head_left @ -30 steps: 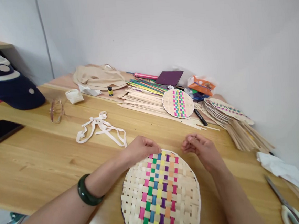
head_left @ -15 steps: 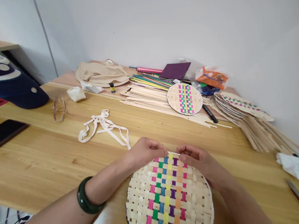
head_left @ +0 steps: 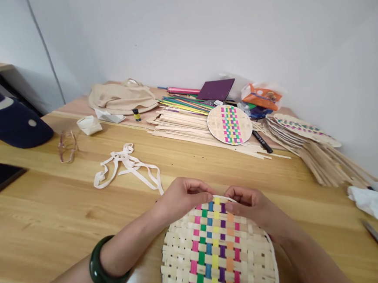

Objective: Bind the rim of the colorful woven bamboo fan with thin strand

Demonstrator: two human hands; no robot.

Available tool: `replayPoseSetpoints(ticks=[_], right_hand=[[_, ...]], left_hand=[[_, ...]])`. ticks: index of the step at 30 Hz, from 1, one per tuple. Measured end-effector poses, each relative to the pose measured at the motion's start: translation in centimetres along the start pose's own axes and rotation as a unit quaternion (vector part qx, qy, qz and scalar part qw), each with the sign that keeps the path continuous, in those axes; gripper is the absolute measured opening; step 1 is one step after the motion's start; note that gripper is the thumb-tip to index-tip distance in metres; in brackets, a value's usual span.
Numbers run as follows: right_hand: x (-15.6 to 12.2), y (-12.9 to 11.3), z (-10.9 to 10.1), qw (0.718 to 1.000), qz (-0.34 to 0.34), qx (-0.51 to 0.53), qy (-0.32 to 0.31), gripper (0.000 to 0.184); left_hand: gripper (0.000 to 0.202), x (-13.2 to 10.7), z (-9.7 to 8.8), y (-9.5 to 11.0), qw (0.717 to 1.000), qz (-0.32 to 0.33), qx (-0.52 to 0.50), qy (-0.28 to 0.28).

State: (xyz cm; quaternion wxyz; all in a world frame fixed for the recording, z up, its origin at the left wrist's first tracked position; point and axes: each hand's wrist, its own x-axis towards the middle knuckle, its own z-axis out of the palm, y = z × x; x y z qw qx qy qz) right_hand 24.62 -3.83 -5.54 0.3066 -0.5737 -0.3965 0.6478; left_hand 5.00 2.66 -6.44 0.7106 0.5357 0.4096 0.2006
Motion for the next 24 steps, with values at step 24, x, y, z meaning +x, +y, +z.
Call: replayPoseSetpoints(ticks=[24], right_hand=[[0.36,0.35,0.05,1.0,-0.009,-0.019,-0.002,0.037]], left_hand=[[0.026,-0.31,-0.24,0.31,0.999,-0.045,-0.005,0.004]])
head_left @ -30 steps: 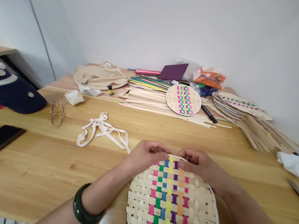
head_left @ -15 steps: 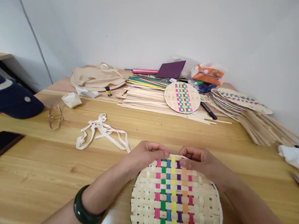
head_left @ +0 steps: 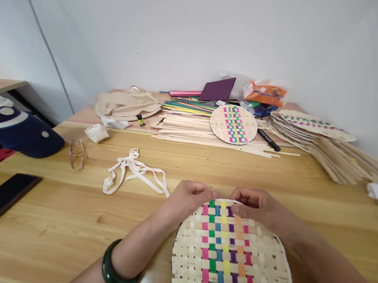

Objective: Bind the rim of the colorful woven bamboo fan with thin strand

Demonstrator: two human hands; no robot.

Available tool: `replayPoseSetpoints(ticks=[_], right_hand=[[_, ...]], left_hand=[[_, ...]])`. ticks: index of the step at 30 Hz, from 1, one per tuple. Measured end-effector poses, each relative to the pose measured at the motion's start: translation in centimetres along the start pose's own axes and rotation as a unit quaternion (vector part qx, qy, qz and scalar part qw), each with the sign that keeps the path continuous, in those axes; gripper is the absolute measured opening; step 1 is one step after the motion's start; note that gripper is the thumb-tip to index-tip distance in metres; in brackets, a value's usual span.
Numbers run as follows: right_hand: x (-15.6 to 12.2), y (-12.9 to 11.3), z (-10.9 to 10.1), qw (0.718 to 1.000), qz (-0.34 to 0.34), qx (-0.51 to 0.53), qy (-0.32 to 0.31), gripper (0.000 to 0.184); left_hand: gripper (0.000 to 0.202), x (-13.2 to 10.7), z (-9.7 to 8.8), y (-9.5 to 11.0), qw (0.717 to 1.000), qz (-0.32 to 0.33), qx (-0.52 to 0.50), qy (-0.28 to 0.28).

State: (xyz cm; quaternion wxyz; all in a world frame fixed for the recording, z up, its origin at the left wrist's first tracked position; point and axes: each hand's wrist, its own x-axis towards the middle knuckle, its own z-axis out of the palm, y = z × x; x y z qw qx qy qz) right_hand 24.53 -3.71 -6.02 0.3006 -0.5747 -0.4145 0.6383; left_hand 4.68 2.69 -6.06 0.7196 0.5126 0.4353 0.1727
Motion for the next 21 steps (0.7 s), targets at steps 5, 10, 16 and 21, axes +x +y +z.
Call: replayPoseSetpoints(ticks=[5,10,16,21], right_hand=[[0.2,0.4,-0.2,1.0,-0.007,-0.02,-0.004,0.035],[0.3,0.4,0.0,1.0,-0.019,-0.022,-0.003,0.033],[0.2,0.4,-0.1,0.999,-0.024,-0.022,-0.004,0.031],[0.1,0.6,-0.2,1.0,-0.024,-0.002,-0.005,0.031]], left_hand=[[0.02,-0.4,0.1,0.6,1.0,-0.004,-0.012,-0.01],[0.015,-0.1,0.1,0.4,1.0,-0.012,0.001,0.006],[0.022,0.7,-0.2,-0.7,1.0,-0.021,-0.016,0.0],[0.027,0.6,-0.4,-0.6,0.999,-0.023,-0.02,-0.014]])
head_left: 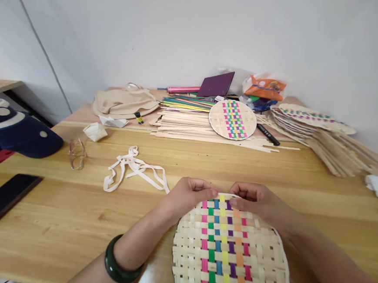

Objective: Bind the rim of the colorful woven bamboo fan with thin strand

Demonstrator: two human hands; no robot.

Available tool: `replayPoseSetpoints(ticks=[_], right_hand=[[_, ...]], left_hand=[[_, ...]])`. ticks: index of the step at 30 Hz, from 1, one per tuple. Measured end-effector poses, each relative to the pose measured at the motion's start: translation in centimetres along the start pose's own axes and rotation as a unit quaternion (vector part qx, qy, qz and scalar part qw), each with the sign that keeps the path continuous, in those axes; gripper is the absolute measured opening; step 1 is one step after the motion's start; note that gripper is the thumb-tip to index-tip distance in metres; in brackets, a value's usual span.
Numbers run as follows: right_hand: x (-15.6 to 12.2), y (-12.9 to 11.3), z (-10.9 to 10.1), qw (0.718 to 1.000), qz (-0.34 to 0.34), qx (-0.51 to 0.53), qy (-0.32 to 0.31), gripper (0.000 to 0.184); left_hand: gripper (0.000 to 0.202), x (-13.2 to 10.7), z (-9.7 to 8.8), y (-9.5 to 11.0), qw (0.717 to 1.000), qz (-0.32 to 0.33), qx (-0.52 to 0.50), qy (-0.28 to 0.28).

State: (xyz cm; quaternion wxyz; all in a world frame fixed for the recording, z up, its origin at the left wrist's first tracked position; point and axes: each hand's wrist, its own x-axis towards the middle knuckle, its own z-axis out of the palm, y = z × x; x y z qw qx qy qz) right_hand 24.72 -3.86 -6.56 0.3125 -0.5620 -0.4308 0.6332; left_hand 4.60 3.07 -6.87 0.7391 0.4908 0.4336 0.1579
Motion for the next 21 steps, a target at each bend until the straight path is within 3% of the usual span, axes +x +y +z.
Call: replayPoseSetpoints(ticks=[5,21], right_hand=[[0.17,-0.07,-0.09,1.0,0.003,0.004,-0.001,0.033],[0.08,-0.51,0.11,0.999,0.011,-0.025,0.017,0.032]], left_hand=[[0.036,-0.18,-0.15,0.1,1.0,0.007,0.008,-0.015],[0.029,-0.24,0.11,0.32,1.0,0.002,0.015,-0.006]])
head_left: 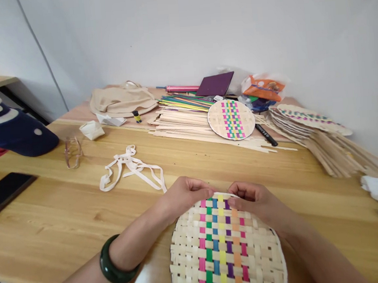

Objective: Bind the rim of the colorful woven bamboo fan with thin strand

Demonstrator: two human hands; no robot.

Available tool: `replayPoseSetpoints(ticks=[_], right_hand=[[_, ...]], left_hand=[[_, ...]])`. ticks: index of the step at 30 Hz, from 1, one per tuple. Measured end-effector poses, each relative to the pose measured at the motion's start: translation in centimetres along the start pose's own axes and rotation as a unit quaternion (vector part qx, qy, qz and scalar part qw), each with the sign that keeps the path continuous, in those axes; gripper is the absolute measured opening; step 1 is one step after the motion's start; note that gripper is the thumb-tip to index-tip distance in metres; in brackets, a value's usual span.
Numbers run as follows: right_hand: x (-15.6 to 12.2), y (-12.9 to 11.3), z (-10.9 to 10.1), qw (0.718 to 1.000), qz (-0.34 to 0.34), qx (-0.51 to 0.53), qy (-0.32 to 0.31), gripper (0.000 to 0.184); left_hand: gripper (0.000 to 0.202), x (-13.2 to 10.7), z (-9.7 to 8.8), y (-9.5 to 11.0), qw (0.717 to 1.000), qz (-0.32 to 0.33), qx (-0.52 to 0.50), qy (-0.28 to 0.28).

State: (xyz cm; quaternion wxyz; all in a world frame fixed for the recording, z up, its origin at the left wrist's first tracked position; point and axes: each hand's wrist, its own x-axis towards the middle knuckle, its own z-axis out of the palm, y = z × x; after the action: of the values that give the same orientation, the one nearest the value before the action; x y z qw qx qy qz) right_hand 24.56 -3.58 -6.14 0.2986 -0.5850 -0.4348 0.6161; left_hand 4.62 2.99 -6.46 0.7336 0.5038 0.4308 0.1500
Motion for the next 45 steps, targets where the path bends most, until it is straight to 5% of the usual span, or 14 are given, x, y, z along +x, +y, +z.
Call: replayPoseSetpoints(ticks=[16,45], right_hand=[[-0.1,0.0,-0.1,1.0,-0.019,0.002,-0.003,0.03],[-0.2,-0.3,-0.7,0.999,-0.021,0.02,0.034,0.028]], left_hand=[[0.023,0.5,0.0,-0.9,0.997,0.007,-0.077,-0.022],[0.019,0.0,0.1,-0.3,1.0,0.0,-0.025,-0.006]])
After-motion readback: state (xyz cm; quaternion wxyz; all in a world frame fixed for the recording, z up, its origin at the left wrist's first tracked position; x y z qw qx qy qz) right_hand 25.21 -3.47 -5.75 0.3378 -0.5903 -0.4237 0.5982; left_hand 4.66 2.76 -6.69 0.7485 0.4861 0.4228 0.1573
